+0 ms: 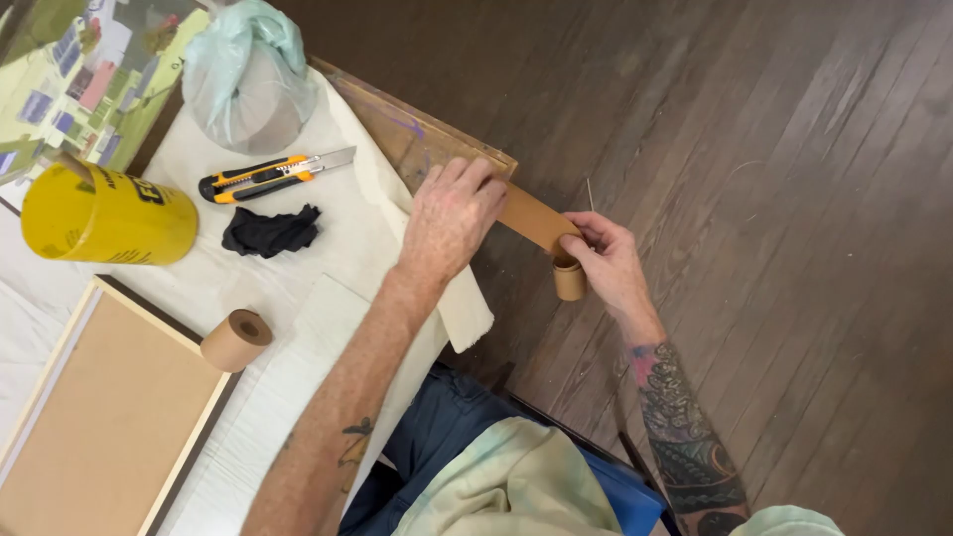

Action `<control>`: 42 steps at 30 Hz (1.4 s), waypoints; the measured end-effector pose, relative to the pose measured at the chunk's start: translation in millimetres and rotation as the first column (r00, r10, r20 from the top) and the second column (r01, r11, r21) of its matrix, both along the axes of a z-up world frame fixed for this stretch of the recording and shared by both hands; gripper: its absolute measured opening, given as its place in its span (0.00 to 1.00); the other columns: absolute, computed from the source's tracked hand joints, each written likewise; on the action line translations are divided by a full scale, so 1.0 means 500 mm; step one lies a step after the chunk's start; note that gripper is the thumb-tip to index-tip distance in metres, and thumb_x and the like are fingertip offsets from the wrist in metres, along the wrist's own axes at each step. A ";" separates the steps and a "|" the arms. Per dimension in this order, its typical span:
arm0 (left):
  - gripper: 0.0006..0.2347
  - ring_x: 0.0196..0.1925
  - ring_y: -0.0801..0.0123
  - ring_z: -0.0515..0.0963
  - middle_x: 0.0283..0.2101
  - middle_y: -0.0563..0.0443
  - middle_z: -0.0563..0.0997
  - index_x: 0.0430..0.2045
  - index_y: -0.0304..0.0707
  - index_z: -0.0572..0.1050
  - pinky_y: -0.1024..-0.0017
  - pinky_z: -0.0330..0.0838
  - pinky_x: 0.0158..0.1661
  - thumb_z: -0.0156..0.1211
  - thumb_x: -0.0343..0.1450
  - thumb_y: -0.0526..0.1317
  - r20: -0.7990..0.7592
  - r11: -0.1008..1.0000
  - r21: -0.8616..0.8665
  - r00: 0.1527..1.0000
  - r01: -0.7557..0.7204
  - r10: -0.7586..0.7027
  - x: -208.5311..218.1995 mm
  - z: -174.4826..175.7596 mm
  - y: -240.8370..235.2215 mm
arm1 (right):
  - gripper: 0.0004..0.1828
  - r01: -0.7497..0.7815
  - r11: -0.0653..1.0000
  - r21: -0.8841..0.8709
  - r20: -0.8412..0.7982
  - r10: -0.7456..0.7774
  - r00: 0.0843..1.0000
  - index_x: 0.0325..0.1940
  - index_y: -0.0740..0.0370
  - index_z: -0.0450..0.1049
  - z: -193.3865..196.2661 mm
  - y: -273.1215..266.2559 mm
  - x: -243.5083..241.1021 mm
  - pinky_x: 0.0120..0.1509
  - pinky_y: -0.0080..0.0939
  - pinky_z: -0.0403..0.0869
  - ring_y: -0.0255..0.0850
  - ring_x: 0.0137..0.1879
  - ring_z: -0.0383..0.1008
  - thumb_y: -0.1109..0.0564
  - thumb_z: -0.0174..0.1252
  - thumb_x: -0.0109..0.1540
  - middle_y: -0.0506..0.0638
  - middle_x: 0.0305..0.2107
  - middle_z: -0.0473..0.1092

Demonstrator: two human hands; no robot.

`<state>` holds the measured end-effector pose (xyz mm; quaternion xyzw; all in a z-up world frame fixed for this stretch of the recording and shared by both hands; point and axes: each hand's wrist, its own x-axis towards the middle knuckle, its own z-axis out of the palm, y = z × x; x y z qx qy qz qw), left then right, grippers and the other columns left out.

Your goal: Applying finishing tape and using a foam brush on the back of a wooden picture frame

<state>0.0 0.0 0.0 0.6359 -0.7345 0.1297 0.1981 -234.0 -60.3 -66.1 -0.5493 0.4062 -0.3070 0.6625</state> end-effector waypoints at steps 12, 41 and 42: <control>0.09 0.55 0.67 0.79 0.51 0.58 0.82 0.45 0.49 0.81 0.70 0.70 0.50 0.54 0.76 0.38 0.008 0.996 0.043 0.996 0.084 -0.084 0.032 0.027 0.035 | 0.16 -0.104 0.990 0.096 -0.012 0.105 0.994 0.53 0.64 0.80 -0.105 -0.014 -0.066 0.53 0.35 0.77 0.33 0.45 0.74 0.60 0.68 0.61 0.53 0.42 0.79; 0.05 0.41 0.60 0.78 0.34 0.59 0.82 0.36 0.53 0.81 0.54 0.62 0.44 0.66 0.70 0.45 0.069 0.718 0.243 0.750 -0.652 0.658 0.190 0.056 -0.025 | 0.19 0.113 0.910 0.399 0.184 -0.201 0.962 0.56 0.61 0.77 -0.200 0.028 0.061 0.56 0.44 0.84 0.39 0.49 0.80 0.55 0.65 0.61 0.52 0.45 0.78; 0.07 0.39 0.58 0.79 0.29 0.65 0.84 0.30 0.55 0.80 0.54 0.58 0.43 0.68 0.66 0.34 -0.197 0.756 0.242 0.732 -0.608 0.652 0.193 0.060 -0.026 | 0.17 0.170 0.878 0.448 0.193 -0.280 0.940 0.53 0.62 0.77 -0.215 0.033 0.059 0.54 0.44 0.84 0.40 0.48 0.80 0.58 0.66 0.61 0.54 0.45 0.79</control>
